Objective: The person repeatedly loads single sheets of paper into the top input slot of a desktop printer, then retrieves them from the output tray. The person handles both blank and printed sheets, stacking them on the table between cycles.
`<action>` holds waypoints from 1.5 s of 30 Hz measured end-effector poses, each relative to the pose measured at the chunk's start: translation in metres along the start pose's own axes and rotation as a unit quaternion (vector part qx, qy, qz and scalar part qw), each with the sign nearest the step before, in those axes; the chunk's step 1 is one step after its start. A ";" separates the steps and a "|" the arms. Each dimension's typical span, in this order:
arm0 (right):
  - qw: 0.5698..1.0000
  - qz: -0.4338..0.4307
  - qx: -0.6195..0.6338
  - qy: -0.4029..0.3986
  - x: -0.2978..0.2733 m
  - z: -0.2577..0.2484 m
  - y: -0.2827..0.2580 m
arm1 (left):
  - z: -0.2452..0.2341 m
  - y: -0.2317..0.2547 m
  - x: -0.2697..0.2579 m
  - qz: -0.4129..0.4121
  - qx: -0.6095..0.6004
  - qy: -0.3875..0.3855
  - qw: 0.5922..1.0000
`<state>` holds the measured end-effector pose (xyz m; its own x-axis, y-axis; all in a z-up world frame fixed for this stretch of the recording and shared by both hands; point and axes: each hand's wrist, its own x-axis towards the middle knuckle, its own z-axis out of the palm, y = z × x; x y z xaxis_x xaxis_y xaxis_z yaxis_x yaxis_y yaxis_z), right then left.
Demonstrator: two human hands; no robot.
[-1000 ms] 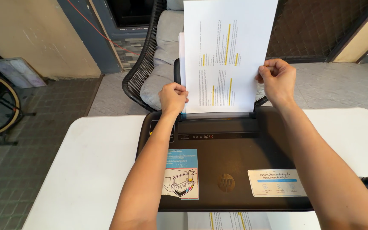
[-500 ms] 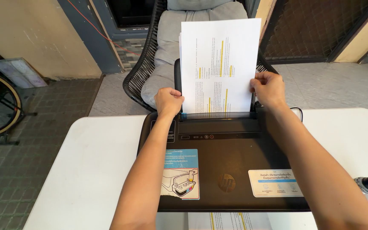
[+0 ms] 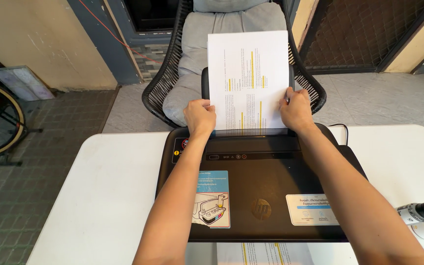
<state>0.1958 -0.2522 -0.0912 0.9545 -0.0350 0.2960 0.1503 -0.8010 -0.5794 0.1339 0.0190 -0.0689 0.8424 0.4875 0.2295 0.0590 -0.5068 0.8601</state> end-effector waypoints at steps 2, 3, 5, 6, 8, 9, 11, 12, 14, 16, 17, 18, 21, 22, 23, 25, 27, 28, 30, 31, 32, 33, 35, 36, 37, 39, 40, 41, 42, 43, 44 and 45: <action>1.000 -0.017 0.009 0.022 0.001 0.001 0.007 | 0.000 0.000 -0.001 -0.004 0.005 -0.015 1.000; 0.999 -0.026 0.014 0.033 0.001 0.001 0.009 | 0.000 -0.001 -0.002 -0.006 0.008 -0.021 1.000; 0.999 -0.024 0.022 0.020 -0.003 -0.002 0.009 | -0.003 -0.001 -0.004 0.038 0.008 -0.010 0.999; 0.999 -0.023 0.027 0.014 -0.005 -0.004 0.009 | -0.003 -0.001 -0.005 0.060 0.008 -0.004 0.998; 1.000 -0.012 0.027 0.006 -0.010 -0.010 0.006 | -0.004 0.000 -0.009 0.053 0.015 -0.025 0.998; 1.000 -0.006 0.028 0.002 -0.013 -0.013 0.003 | -0.004 0.001 -0.012 0.049 0.019 -0.035 0.998; 0.999 0.000 0.048 0.009 -0.020 -0.016 -0.002 | -0.002 0.001 -0.019 0.106 0.006 -0.002 0.994; 0.998 0.001 0.059 0.014 -0.024 -0.018 -0.005 | -0.002 0.002 -0.023 0.135 0.000 0.016 0.991; 0.998 -0.018 0.055 0.021 -0.032 -0.022 -0.009 | -0.002 0.001 -0.028 0.164 -0.005 0.007 0.986; 0.998 -0.028 0.052 0.022 -0.039 -0.024 -0.011 | -0.001 -0.001 -0.035 0.185 -0.007 -0.004 0.983; 0.998 -0.029 0.052 0.019 -0.043 -0.024 -0.012 | -0.001 -0.002 -0.039 0.190 -0.006 -0.010 0.982; 0.998 -0.030 0.051 0.017 -0.046 -0.025 -0.012 | -0.001 -0.003 -0.043 0.196 -0.005 -0.015 0.980; 0.994 -0.066 0.087 0.025 -0.058 -0.028 -0.014 | -0.001 -0.003 -0.051 0.222 0.007 -0.032 0.975; 0.994 -0.060 0.085 0.019 -0.061 -0.030 -0.015 | -0.001 -0.002 -0.055 0.222 0.011 -0.043 0.974; 0.995 -0.053 0.083 0.014 -0.064 -0.031 -0.017 | -0.002 -0.001 -0.059 0.222 0.014 -0.055 0.973; 0.995 -0.046 0.090 0.005 -0.071 -0.032 -0.020 | -0.006 0.001 -0.065 0.217 0.031 -0.086 0.972; 0.993 -0.042 0.109 -0.003 -0.078 -0.034 -0.021 | -0.010 0.004 -0.074 0.207 0.060 -0.124 0.968; 0.993 -0.055 0.106 -0.005 -0.081 -0.036 -0.022 | -0.012 0.006 -0.078 0.205 0.063 -0.136 0.967; 0.992 -0.082 0.100 -0.009 -0.089 -0.038 -0.026 | -0.017 0.010 -0.088 0.201 0.071 -0.159 0.964; 0.991 -0.074 0.107 -0.016 -0.094 -0.040 -0.027 | -0.020 0.012 -0.092 0.200 0.074 -0.163 0.963; 0.991 -0.067 0.114 -0.022 -0.098 -0.041 -0.029 | -0.022 0.014 -0.097 0.200 0.077 -0.166 0.962; 0.990 -0.060 0.121 -0.028 -0.103 -0.043 -0.031 | -0.024 0.016 -0.101 0.200 0.081 -0.169 0.962; 0.989 -0.058 0.129 -0.033 -0.112 -0.047 -0.036 | -0.029 0.019 -0.110 0.200 0.087 -0.172 0.961; 0.989 -0.058 0.133 -0.034 -0.116 -0.050 -0.038 | -0.030 0.019 -0.113 0.201 0.090 -0.172 0.960; 0.988 -0.057 0.136 -0.036 -0.120 -0.052 -0.040 | -0.032 0.020 -0.116 0.203 0.085 -0.173 0.960; 0.987 -0.054 0.143 -0.042 -0.130 -0.056 -0.043 | -0.036 0.019 -0.125 0.205 0.077 -0.176 0.960; 0.986 -0.057 0.148 -0.042 -0.134 -0.059 -0.045 | -0.038 0.019 -0.129 0.208 0.077 -0.175 0.959; 0.985 -0.060 0.154 -0.042 -0.138 -0.061 -0.046 | -0.040 0.019 -0.132 0.211 0.077 -0.174 0.959; 0.984 -0.063 0.160 -0.043 -0.142 -0.062 -0.047 | -0.042 0.019 -0.136 0.214 0.077 -0.173 0.958; 0.984 -0.060 0.161 -0.043 -0.146 -0.064 -0.048 | -0.044 0.019 -0.140 0.213 0.077 -0.173 0.959; 0.984 -0.057 0.162 -0.044 -0.150 -0.066 -0.049 | -0.046 0.019 -0.144 0.213 0.076 -0.172 0.959; 0.984 -0.054 0.163 -0.045 -0.154 -0.067 -0.050 | -0.048 0.020 -0.148 0.212 0.076 -0.172 0.959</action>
<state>0.0244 -0.2469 -0.0565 0.9451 0.1042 0.3099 0.3129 -0.5626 -0.7652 -0.0154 -0.0290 -0.0639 0.9329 -0.0356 0.3584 -0.2730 -0.7188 0.6393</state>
